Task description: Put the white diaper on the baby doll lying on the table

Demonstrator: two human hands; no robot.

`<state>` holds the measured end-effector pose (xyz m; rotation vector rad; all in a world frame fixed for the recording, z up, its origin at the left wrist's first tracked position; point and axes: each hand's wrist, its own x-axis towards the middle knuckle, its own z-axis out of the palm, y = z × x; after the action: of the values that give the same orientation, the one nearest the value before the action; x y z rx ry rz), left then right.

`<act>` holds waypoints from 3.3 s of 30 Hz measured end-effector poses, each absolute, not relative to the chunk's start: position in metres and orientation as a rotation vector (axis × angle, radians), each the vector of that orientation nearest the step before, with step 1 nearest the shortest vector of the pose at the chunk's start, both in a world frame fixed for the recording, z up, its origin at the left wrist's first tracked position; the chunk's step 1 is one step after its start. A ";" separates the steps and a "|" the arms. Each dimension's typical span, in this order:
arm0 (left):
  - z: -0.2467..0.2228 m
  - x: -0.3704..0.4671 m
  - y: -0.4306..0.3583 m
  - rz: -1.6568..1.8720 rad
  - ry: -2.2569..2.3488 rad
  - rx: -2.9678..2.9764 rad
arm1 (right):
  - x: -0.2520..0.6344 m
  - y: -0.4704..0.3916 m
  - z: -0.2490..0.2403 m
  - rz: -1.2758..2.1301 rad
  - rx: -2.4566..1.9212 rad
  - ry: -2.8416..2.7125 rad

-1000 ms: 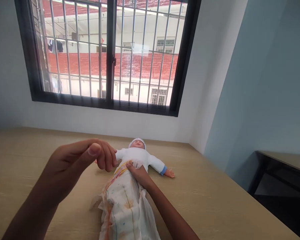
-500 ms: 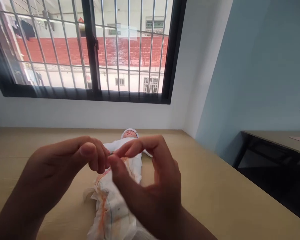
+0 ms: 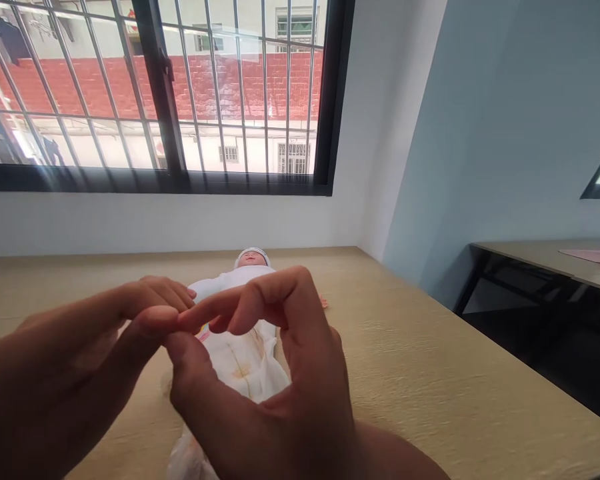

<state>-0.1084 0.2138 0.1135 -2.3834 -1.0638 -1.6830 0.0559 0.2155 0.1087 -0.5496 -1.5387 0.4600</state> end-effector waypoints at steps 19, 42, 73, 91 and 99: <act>0.126 -0.104 0.215 -1.752 -1.114 -2.670 | 0.058 0.214 0.111 0.390 -0.584 -1.532; 0.127 -0.103 0.216 -2.023 -1.528 -2.910 | 0.044 0.195 0.118 0.745 -0.577 -1.332; 0.125 -0.108 0.210 -1.946 -1.470 -2.981 | 0.047 0.213 0.107 0.339 -0.499 -1.449; 0.127 -0.106 0.210 -1.841 -1.465 -2.968 | 0.066 0.215 0.116 0.751 -0.381 -1.476; 0.126 -0.106 0.210 -1.864 -1.470 -2.976 | 0.069 0.221 0.121 1.287 -0.262 -1.401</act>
<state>-0.1063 0.2099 0.1256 -2.9759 -1.4705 -1.8642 0.0691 0.2213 0.1205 -0.2618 -1.4012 1.2867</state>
